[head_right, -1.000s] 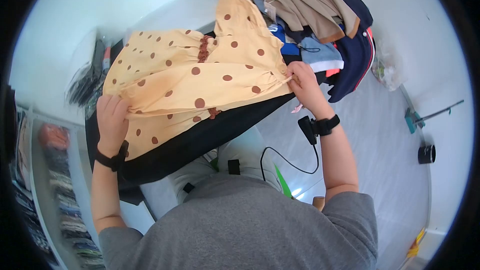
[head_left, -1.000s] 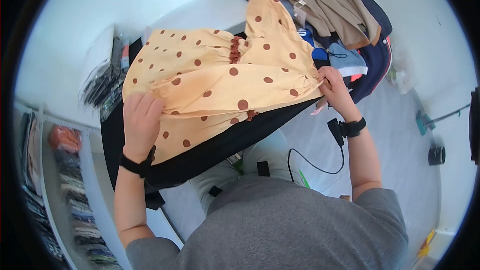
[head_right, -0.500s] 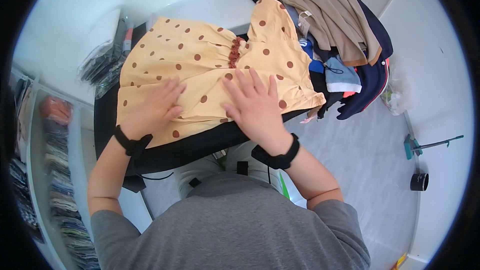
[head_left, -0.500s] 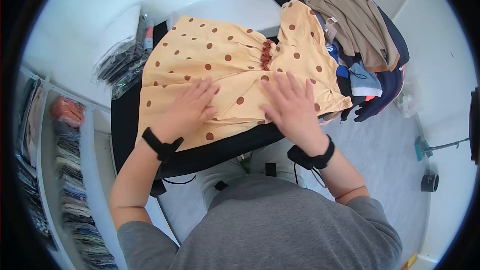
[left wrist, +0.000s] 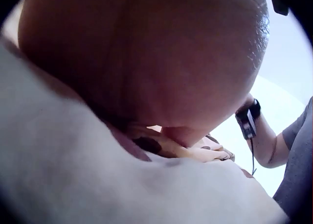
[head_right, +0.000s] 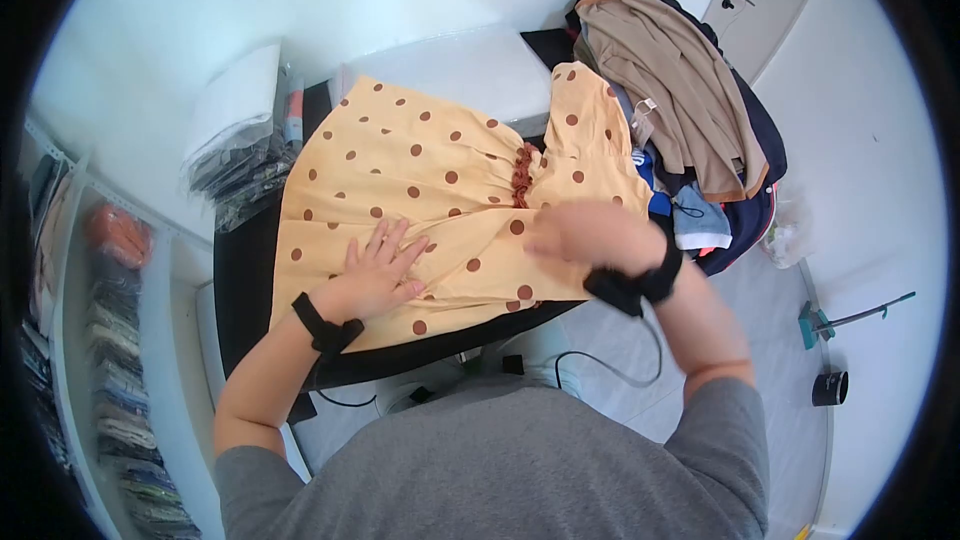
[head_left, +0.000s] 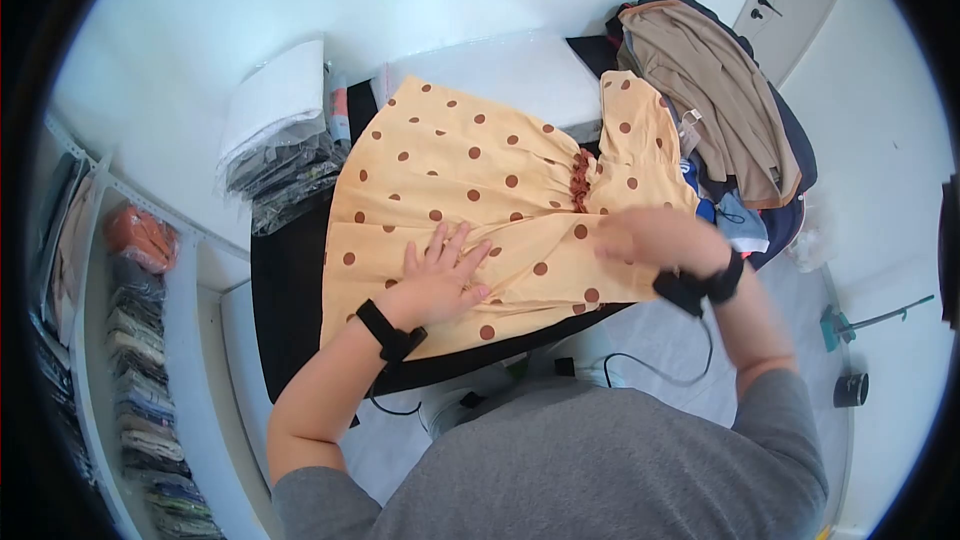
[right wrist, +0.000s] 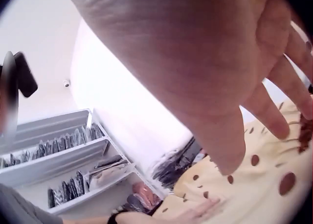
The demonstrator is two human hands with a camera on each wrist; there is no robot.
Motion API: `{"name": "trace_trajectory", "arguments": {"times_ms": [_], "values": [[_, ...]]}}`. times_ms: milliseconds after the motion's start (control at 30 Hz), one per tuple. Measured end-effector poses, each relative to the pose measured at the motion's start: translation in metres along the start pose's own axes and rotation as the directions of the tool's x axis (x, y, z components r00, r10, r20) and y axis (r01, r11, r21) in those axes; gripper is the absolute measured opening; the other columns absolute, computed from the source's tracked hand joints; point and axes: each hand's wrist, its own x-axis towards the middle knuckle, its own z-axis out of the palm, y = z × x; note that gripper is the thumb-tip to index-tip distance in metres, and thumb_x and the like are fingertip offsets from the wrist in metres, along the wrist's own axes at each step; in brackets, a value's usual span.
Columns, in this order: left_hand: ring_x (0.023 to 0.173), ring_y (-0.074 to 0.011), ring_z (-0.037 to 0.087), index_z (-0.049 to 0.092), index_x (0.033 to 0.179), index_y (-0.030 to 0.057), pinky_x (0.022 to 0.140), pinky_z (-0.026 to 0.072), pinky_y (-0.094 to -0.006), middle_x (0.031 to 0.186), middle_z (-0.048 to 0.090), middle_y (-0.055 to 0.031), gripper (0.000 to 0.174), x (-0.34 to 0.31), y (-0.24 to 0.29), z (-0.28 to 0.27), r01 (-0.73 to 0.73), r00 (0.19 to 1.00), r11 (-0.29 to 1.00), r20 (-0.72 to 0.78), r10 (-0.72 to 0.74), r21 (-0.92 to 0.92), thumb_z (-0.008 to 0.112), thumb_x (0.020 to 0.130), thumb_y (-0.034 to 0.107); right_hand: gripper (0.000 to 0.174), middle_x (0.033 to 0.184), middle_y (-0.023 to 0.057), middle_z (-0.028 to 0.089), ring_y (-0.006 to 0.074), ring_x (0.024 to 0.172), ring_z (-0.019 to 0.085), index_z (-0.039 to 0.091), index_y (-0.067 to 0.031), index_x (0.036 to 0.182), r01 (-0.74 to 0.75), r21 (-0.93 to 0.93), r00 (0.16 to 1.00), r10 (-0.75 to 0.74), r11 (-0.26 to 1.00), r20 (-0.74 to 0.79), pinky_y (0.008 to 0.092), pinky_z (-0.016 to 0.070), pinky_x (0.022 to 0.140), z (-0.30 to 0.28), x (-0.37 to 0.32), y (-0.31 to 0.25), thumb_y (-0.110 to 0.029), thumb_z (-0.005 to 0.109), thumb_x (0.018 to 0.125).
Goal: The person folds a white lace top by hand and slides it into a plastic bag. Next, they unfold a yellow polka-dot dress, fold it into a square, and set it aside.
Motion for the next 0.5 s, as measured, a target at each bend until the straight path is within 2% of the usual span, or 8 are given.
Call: {"name": "trace_trajectory", "arguments": {"times_ms": [33, 100, 167, 233, 333, 367, 433, 500], "values": [[0.142, -0.0375, -0.002, 0.017, 0.148, 0.0226, 0.105, 0.0070, -0.0648, 0.154, 0.001, -0.0150, 0.068, 0.000, -0.001, 0.000, -0.009, 1.000, 1.000, -0.005, 0.009, 0.003, 0.038, 0.092, 0.054, 0.055, 0.105, 0.0195, 0.063, 0.0320, 0.100, 0.060, 0.058, -0.0092, 0.120, -0.131, 0.039, 0.975, 0.121, 0.991, 0.189, 0.0378, 0.0465, 0.087, -0.031, 0.012, -0.010, -0.051, 0.057, 0.084], [0.142, -0.0364, -0.004, 0.016, 0.148, 0.0235, 0.105, 0.0056, -0.0650, 0.155, 0.000, -0.0132, 0.067, 0.000, -0.001, 0.000, -0.010, 1.000, 1.000, 0.000, 0.010, -0.015, 0.035, 0.092, 0.055, 0.047, 0.084, 0.0145, 0.068, 0.0285, 0.078, 0.065, 0.065, -0.0038, 0.104, 0.153, 0.117, 0.986, -0.144, 0.981, -0.084, 0.0376, 0.0503, 0.073, -0.037, 0.073, 0.010, -0.046, 0.059, 0.083], [0.142, -0.0366, -0.003, 0.017, 0.148, 0.0231, 0.105, 0.0060, -0.0650, 0.155, 0.001, -0.0138, 0.067, -0.001, -0.002, 0.001, -0.021, 1.000, 1.000, -0.018, 0.021, -0.018, 0.037, 0.092, 0.054, 0.049, 0.085, 0.0172, 0.068, 0.0307, 0.075, 0.065, 0.064, 0.0016, 0.102, 0.196, 0.027, 0.956, -0.185, 0.980, -0.229, 0.0374, 0.0507, 0.071, -0.040, 0.137, 0.022, -0.043, 0.062, 0.081], [0.142, -0.0368, -0.002, 0.017, 0.148, 0.0226, 0.106, 0.0065, -0.0649, 0.154, 0.001, -0.0144, 0.068, -0.001, -0.001, 0.001, -0.018, 0.999, 1.000, -0.041, 0.017, -0.020, 0.038, 0.092, 0.054, 0.054, 0.092, 0.0202, 0.067, 0.0311, 0.082, 0.065, 0.064, 0.0064, 0.101, -0.055, 0.032, 0.998, 0.056, 0.998, -0.040, 0.0365, 0.0510, 0.073, -0.046, 0.199, 0.022, -0.042, 0.065, 0.078], [0.142, -0.0360, -0.002, 0.019, 0.147, 0.0233, 0.105, 0.0070, -0.0654, 0.154, 0.003, -0.0140, 0.067, -0.003, -0.004, 0.004, -0.043, 0.997, 0.998, -0.071, 0.040, -0.046, 0.040, 0.091, 0.054, 0.054, 0.097, 0.0224, 0.066, 0.0300, 0.090, 0.065, 0.065, 0.0078, 0.099, -0.235, 0.122, 0.963, 0.248, 0.964, -0.108, 0.0354, 0.0507, 0.076, -0.029, 0.268, 0.031, -0.040, 0.069, 0.074], [0.142, -0.0360, -0.002, 0.019, 0.147, 0.0233, 0.105, 0.0070, -0.0654, 0.154, 0.003, -0.0140, 0.067, -0.004, -0.004, 0.005, -0.033, 0.996, 0.999, -0.085, 0.030, -0.032, 0.040, 0.091, 0.054, 0.054, 0.097, 0.0224, 0.066, 0.0300, 0.090, 0.065, 0.065, 0.0078, 0.099, -0.221, 0.124, 0.963, 0.236, 0.967, -0.127, 0.0354, 0.0507, 0.076, -0.020, 0.282, 0.030, -0.040, 0.069, 0.074], [0.142, -0.0360, -0.002, 0.020, 0.147, 0.0233, 0.105, 0.0071, -0.0655, 0.154, 0.004, -0.0142, 0.068, -0.004, -0.005, 0.004, -0.057, 0.995, 0.996, -0.080, 0.052, -0.063, 0.041, 0.091, 0.054, 0.054, 0.094, 0.0212, 0.067, 0.0292, 0.091, 0.065, 0.066, 0.0080, 0.096, -0.212, 0.406, 0.927, 0.315, 0.889, -0.204, 0.0344, 0.0509, 0.077, -0.009, 0.294, 0.020, -0.038, 0.073, 0.069], [0.142, -0.0365, -0.002, 0.020, 0.147, 0.0232, 0.105, 0.0061, -0.0654, 0.154, 0.004, -0.0146, 0.068, -0.003, -0.007, 0.003, -0.054, 0.995, 0.995, -0.091, 0.047, -0.080, 0.041, 0.091, 0.055, 0.051, 0.093, 0.0209, 0.067, 0.0285, 0.087, 0.066, 0.067, 0.0053, 0.097, -0.221, 0.305, 0.940, 0.286, 0.926, -0.189, 0.0341, 0.0508, 0.076, -0.017, 0.303, 0.010, -0.034, 0.076, 0.065]]}}
